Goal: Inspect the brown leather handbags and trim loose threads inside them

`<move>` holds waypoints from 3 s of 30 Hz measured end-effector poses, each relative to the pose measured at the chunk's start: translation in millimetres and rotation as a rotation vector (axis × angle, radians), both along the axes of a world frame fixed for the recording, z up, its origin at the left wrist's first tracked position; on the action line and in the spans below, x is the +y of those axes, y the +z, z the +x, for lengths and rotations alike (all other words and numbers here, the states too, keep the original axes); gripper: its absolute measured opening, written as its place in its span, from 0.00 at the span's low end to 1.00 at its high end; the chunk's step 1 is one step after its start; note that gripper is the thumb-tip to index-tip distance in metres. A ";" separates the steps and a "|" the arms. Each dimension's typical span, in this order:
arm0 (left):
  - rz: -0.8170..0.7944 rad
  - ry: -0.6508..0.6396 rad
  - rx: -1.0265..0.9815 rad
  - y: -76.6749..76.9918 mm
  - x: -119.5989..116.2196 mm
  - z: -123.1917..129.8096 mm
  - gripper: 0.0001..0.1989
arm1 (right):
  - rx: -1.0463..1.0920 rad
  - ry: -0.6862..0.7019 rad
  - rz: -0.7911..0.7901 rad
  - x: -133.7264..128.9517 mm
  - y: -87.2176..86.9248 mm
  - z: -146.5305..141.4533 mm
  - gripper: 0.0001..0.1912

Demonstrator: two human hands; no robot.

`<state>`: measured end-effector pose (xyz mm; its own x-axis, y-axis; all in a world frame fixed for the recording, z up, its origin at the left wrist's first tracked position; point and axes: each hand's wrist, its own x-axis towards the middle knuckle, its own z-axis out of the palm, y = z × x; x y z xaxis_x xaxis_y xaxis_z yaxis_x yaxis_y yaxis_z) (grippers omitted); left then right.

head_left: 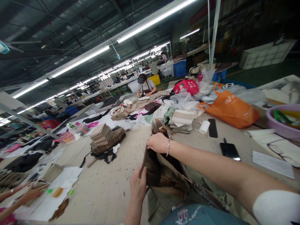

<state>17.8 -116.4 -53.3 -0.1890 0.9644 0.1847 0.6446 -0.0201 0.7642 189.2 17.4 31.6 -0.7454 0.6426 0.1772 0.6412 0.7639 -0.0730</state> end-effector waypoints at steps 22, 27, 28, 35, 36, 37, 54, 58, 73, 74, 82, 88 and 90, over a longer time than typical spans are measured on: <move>-0.069 -0.040 -0.020 11.7 -1.1 -1.5 0.19 | -0.008 0.071 0.031 4.5 2.0 0.9 0.09; -0.057 0.037 0.120 9.2 -4.4 -9.5 0.24 | -0.019 0.089 0.032 9.7 4.9 -4.0 0.10; -0.037 0.062 0.144 7.7 -5.7 -10.8 0.26 | -0.017 0.089 0.032 10.8 4.8 -4.7 0.10; 0.137 0.130 0.213 0.0 -9.1 -14.2 0.16 | -0.007 0.094 0.021 12.2 3.1 -7.6 0.11; 0.142 0.138 0.209 -0.7 -9.0 -14.3 0.15 | -0.009 0.101 0.019 11.4 3.2 -8.0 0.10; 0.144 0.143 0.207 -1.0 -9.0 -14.5 0.15 | -0.010 0.107 0.018 10.7 3.5 -8.3 0.10; -0.210 -0.011 0.660 63.1 36.4 7.1 0.15 | 0.009 0.091 0.029 7.2 5.7 -9.6 0.11; -0.211 0.027 0.711 62.5 34.7 7.0 0.16 | 0.004 0.099 0.025 4.3 7.2 -7.1 0.11; -0.189 -0.128 0.633 71.5 80.8 19.2 0.16 | 0.109 -0.098 -0.011 -8.1 15.3 10.3 0.28; -0.191 -0.124 0.646 71.6 80.4 19.7 0.16 | 0.115 -0.141 -0.022 -10.7 15.4 13.7 0.32; -0.221 -0.120 0.720 74.7 79.0 20.5 0.15 | 0.020 -0.295 -0.031 -8.1 15.1 18.7 0.11; -0.228 -0.121 0.755 72.9 79.5 20.5 0.16 | 0.047 -0.331 0.005 0.6 15.3 16.7 0.10; -0.237 -0.117 0.767 73.3 80.0 21.9 0.16 | 0.053 -0.325 0.020 1.2 14.5 14.5 0.10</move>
